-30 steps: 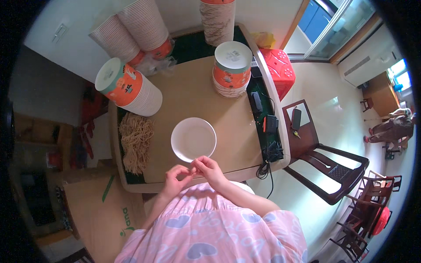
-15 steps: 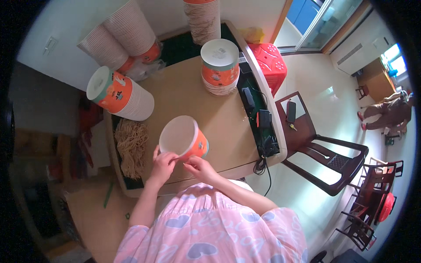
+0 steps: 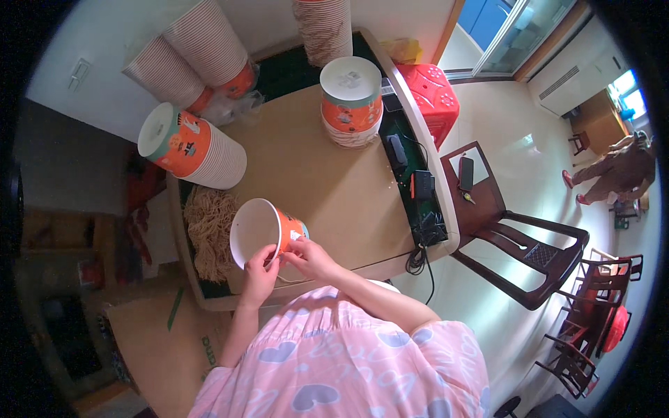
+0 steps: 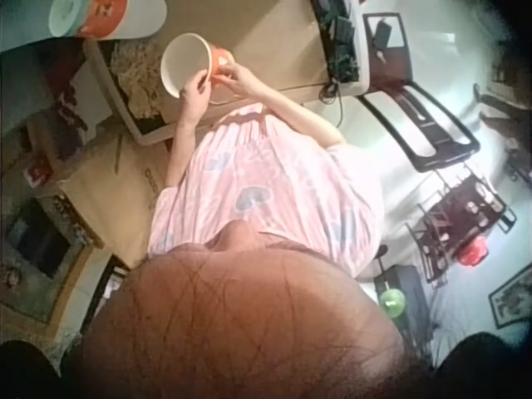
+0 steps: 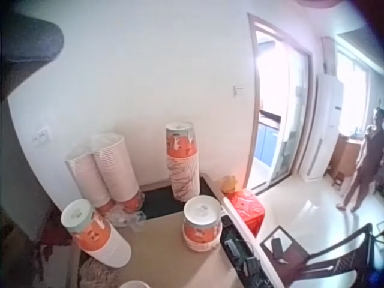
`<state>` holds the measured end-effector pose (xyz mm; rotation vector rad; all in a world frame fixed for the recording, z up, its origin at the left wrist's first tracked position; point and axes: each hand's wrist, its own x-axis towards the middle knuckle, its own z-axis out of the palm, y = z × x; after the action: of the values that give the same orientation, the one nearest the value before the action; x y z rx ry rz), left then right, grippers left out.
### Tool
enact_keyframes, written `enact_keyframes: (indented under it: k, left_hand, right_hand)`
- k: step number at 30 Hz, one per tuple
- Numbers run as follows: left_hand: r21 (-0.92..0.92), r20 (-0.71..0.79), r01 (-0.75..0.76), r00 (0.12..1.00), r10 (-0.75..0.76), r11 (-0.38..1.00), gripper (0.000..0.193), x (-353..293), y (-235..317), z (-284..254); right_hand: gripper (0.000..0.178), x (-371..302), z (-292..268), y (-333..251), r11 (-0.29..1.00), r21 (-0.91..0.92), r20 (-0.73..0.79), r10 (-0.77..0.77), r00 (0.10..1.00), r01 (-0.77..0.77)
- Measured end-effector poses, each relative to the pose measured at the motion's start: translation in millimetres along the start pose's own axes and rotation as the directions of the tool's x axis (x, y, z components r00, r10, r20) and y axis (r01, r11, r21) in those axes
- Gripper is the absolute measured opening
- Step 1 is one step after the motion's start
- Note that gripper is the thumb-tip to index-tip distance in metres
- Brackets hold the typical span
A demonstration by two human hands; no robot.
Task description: The recorder is threading a white string through holes in a red and white paper cup, likely to create a handle.
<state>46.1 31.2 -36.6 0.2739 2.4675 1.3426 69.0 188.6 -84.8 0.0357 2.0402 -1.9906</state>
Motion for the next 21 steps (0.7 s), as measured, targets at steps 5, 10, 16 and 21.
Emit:
enact_keyframes:
  k: [5,10,16,21]
  left_hand:
    - [0.046,0.044,-0.011,0.999,0.009,0.999,0.025,1,2,2]
    - [0.041,0.077,-0.039,0.996,0.035,0.998,0.025,5,-4,11]
    - [0.041,0.163,-0.131,0.979,0.123,0.991,0.022,14,-6,24]
    - [0.023,0.180,-0.161,0.972,0.154,0.987,0.019,28,-10,37]
  right_hand:
    - [0.019,0,-3,6,0.998,-0.014,0.029,0.062,0.998,-0.062]
    - [0.020,0,-9,12,0.998,-0.041,0.015,0.058,0.998,-0.057]
    - [0.021,-2,-28,11,0.978,0.009,0.105,0.205,0.973,-0.207]
    - [0.020,0,-45,26,0.979,-0.033,0.103,0.202,0.974,-0.200]
